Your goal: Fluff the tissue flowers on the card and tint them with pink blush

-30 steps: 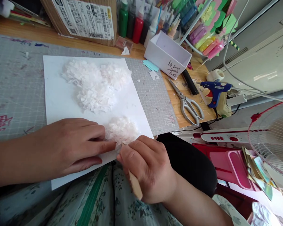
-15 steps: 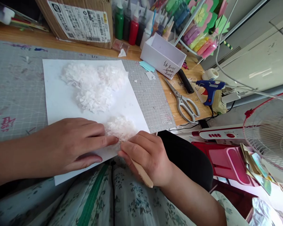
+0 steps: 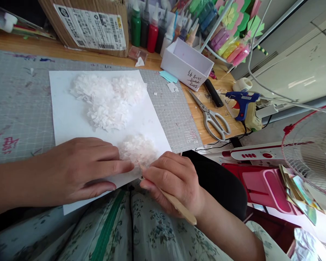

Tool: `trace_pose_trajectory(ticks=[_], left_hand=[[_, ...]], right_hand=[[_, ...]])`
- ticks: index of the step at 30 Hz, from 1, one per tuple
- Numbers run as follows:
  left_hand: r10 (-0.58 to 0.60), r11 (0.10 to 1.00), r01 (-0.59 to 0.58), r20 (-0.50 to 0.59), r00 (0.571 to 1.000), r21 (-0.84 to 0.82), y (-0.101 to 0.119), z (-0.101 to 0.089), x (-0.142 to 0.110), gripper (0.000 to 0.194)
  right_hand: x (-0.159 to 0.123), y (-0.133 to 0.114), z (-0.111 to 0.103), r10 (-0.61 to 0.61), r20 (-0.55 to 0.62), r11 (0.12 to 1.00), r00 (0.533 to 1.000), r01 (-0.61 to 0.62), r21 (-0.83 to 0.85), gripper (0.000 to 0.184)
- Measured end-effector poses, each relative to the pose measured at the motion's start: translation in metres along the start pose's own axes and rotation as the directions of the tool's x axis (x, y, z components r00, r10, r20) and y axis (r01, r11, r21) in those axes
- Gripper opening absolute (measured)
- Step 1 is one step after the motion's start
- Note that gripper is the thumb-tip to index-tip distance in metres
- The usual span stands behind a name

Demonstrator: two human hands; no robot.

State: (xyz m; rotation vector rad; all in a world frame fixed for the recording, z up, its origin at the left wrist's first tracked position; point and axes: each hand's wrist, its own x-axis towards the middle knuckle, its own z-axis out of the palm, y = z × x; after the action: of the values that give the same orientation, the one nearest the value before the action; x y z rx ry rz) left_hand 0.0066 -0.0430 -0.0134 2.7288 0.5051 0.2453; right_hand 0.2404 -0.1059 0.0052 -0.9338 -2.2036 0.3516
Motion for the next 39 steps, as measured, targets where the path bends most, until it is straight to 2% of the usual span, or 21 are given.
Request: trace_pose_trajectory(ticks=[7, 12, 14, 16, 18, 21, 24, 26, 29, 31, 34, 39], left_hand=[[0.030, 1.000, -0.030, -0.007, 1.000, 0.003, 0.003, 0.001, 0.001, 0.035], [0.028, 0.998, -0.029, 0.019, 0.999, 0.047, 0.005, 0.000, 0.002, 0.037], [0.020, 0.998, -0.021, 0.023, 1.000, 0.055, 0.005, 0.000, 0.003, 0.039], [0.016, 0.998, -0.017, 0.024, 1.000, 0.056, 0.006, 0.001, 0.003, 0.041], [0.014, 0.999, -0.015, 0.021, 1.000, 0.048, 0.005, 0.001, 0.002, 0.041], [0.021, 1.000, -0.021, 0.006, 1.000, 0.011, 0.004, 0.001, 0.001, 0.032], [-0.004, 0.990, -0.006, -0.070, 0.998, -0.142, 0.003, -0.001, 0.000, 0.018], [-0.086, 0.965, 0.040, -0.171, 0.981, -0.258, 0.004, -0.002, 0.002, 0.014], [-0.180, 0.936, 0.065, -0.312, 0.933, -0.345, 0.006, 0.000, 0.009, 0.023], [-0.175, 0.929, 0.032, -0.361, 0.916, -0.368, 0.008, 0.002, 0.013, 0.033], [-0.151, 0.930, -0.003, -0.388, 0.909, -0.368, 0.011, 0.004, 0.015, 0.017], [-0.104, 0.971, 0.003, -0.417, 0.903, -0.237, 0.011, -0.001, 0.009, 0.019]], right_hand=[[-0.002, -0.004, -0.004, -0.006, -0.045, 0.997, 0.999, 0.009, 0.072, 0.011], [0.000, -0.005, 0.003, 0.028, 0.011, 1.000, 1.000, -0.028, -0.005, 0.010], [-0.001, -0.004, 0.005, 0.050, -0.035, 0.998, 0.998, -0.051, -0.024, 0.011], [-0.005, -0.002, 0.005, 0.096, -0.140, 0.995, 0.985, -0.096, 0.008, 0.013], [-0.009, -0.001, 0.005, 0.161, -0.248, 0.987, 0.955, -0.154, 0.049, 0.013], [-0.015, 0.000, 0.005, 0.258, -0.311, 0.966, 0.915, -0.238, 0.100, 0.010], [-0.015, -0.001, 0.008, 0.313, -0.308, 0.945, 0.899, -0.260, 0.201, 0.011], [-0.014, -0.002, 0.010, 0.335, -0.313, 0.924, 0.889, -0.246, 0.291, 0.011], [-0.013, -0.003, 0.012, 0.367, -0.310, 0.884, 0.877, -0.225, 0.409, 0.013], [-0.011, -0.005, 0.012, 0.375, -0.285, 0.860, 0.882, -0.217, 0.461, 0.013], [-0.008, -0.008, 0.008, 0.357, -0.214, 0.832, 0.909, -0.205, 0.515, 0.012], [-0.004, -0.014, 0.000, 0.274, -0.048, 0.808, 0.960, -0.204, 0.552, 0.015]])
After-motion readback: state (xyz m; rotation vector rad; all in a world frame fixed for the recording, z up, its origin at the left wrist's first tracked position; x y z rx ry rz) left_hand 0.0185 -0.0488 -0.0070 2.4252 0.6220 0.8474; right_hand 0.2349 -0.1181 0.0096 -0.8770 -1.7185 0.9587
